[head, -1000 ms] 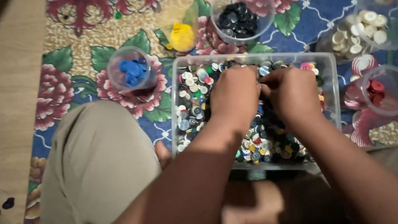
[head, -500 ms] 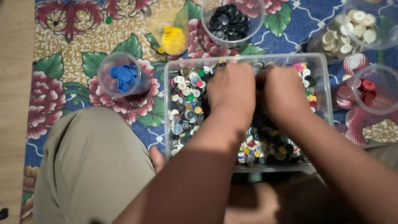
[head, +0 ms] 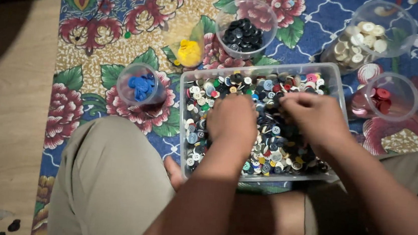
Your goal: A person is sorting a large variety of buttons by color and type from a central tray into several smaller plastic containers while sitting on the floor.
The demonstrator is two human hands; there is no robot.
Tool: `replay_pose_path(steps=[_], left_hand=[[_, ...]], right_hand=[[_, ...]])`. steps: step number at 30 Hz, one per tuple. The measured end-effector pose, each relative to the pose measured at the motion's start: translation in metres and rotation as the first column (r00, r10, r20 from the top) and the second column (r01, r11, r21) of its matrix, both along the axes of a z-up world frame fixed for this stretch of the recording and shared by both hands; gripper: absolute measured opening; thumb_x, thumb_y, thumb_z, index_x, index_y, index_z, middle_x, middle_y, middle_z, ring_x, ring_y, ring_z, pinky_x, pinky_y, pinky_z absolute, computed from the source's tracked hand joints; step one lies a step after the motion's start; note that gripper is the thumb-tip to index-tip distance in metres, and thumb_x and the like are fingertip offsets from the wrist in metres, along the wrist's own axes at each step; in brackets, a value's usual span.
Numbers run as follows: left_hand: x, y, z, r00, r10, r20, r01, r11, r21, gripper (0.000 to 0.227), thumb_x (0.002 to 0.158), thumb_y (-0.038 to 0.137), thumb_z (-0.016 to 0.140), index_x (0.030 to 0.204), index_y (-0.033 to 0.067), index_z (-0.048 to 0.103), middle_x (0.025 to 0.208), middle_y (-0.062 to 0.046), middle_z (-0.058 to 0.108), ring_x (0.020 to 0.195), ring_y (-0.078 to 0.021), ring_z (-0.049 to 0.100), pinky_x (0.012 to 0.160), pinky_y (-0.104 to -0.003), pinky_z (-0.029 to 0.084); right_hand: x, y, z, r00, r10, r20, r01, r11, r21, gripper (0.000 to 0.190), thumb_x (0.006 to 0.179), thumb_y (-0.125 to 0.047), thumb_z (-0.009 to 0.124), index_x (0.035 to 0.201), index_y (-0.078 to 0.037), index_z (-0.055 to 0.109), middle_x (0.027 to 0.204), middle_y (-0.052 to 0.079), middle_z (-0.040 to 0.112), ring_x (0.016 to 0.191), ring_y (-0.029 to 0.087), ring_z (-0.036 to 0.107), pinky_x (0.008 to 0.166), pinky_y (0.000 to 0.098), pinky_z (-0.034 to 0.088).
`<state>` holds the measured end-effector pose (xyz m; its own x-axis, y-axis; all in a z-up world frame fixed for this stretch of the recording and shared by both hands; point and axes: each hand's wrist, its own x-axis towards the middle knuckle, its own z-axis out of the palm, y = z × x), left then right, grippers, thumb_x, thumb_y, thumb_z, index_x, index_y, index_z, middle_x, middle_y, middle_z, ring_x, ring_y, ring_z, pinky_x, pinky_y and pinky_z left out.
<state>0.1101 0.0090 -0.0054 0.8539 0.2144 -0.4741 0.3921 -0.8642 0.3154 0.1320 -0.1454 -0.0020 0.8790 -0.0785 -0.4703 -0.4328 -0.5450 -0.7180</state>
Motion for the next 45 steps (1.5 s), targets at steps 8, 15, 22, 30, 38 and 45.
replay_pose_path(steps=[8,15,22,30,38,45], left_hand=[[-0.047,-0.023,0.035,0.809,0.336,0.483,-0.056,0.861,-0.506,0.014,0.085,0.018,0.071,0.098,0.0139,0.076,0.091,-0.004,0.076,0.083,-0.0219,0.068,0.072,-0.036,0.056],[-0.049,-0.03,0.07,0.864,0.444,0.238,-0.103,0.618,-0.779,0.034,0.081,0.022,0.075,0.114,0.0144,0.075,0.096,-0.01,0.08,0.062,-0.0107,0.066,0.053,-0.024,0.053],[-0.046,-0.024,0.079,0.867,0.435,0.243,-0.158,0.704,-0.693,0.033,0.082,0.014,0.074,0.114,0.0183,0.076,0.087,-0.005,0.08,0.064,-0.0128,0.068,0.057,-0.028,0.056],[-0.049,-0.018,0.055,0.893,0.437,0.107,-0.222,0.635,-0.74,0.014,0.083,0.008,0.077,0.096,0.008,0.082,0.071,-0.003,0.073,0.06,-0.0089,0.062,0.056,-0.024,0.05],[-0.051,-0.015,0.013,0.832,0.537,-0.141,-0.443,0.489,-0.751,0.022,0.085,0.009,0.075,0.107,0.0104,0.079,0.091,-0.012,0.079,0.069,-0.0114,0.072,0.067,-0.021,0.063],[-0.047,-0.014,0.017,0.605,0.754,-0.256,-0.602,0.223,-0.767,0.031,0.079,0.004,0.078,0.109,-0.0009,0.076,0.086,-0.019,0.075,0.065,-0.0154,0.072,0.061,-0.021,0.063]], right_hand=[[-0.029,-0.026,0.022,0.923,-0.258,-0.286,0.385,0.598,0.703,0.028,0.1,-0.021,0.062,0.121,-0.004,0.059,0.106,0.007,0.061,0.091,0.011,0.058,0.081,0.018,0.05],[-0.041,-0.027,0.026,0.958,-0.206,-0.2,0.284,0.579,0.765,0.029,0.099,-0.016,0.06,0.125,-0.001,0.059,0.115,0.006,0.061,0.1,0.011,0.056,0.09,0.0201,0.049],[-0.044,-0.018,0.048,0.99,-0.099,-0.098,0.137,0.83,0.541,0.029,0.1,-0.008,0.061,0.123,0.005,0.071,0.109,0.013,0.071,0.092,0.017,0.062,0.085,0.0251,0.051],[-0.047,-0.02,0.039,0.999,0.007,-0.042,0.007,0.94,0.342,0.023,0.093,-0.008,0.072,0.113,-0.002,0.081,0.091,0.01,0.074,0.08,0.013,0.058,0.07,0.0226,0.044],[-0.055,-0.005,0.032,0.984,0.128,0.124,-0.13,0.991,0.014,0.04,0.085,-0.01,0.076,0.122,-0.025,0.079,0.092,0.002,0.082,0.087,0.019,0.075,0.082,0.0362,0.058],[-0.054,0.005,0.015,0.928,0.262,0.264,-0.182,0.939,-0.292,0.041,0.085,-0.022,0.075,0.124,-0.035,0.073,0.096,-0.007,0.081,0.101,0.022,0.075,0.092,0.043,0.057]])
